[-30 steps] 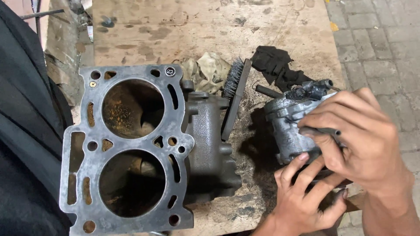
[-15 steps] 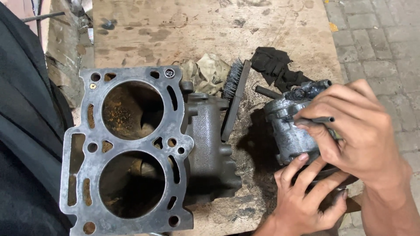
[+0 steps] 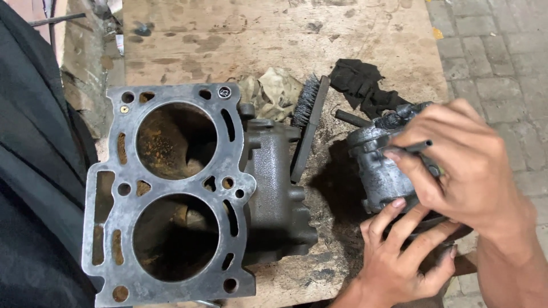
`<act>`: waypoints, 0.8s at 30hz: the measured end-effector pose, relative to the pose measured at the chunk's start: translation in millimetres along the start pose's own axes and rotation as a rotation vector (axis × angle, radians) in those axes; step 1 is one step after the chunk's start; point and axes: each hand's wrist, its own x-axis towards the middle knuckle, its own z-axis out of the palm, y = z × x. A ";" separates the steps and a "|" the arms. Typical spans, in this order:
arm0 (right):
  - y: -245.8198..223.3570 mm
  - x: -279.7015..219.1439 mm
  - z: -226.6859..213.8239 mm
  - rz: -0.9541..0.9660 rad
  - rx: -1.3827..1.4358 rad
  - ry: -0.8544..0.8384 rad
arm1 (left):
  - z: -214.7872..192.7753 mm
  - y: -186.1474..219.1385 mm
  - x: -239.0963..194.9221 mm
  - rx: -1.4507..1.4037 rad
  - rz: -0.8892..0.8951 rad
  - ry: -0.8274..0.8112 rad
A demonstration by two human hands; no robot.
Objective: The person cleans a disassembled car engine block and a power steering pump on a wooden table. They use a metal brush to scrub the engine block and a screwdriver to clean the power steering pump, wiping the parts with a cloth.
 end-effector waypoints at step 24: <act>-27.5 -69.5 7.2 0.509 0.245 0.421 | 1.7 2.7 -2.6 -0.062 -0.074 -0.060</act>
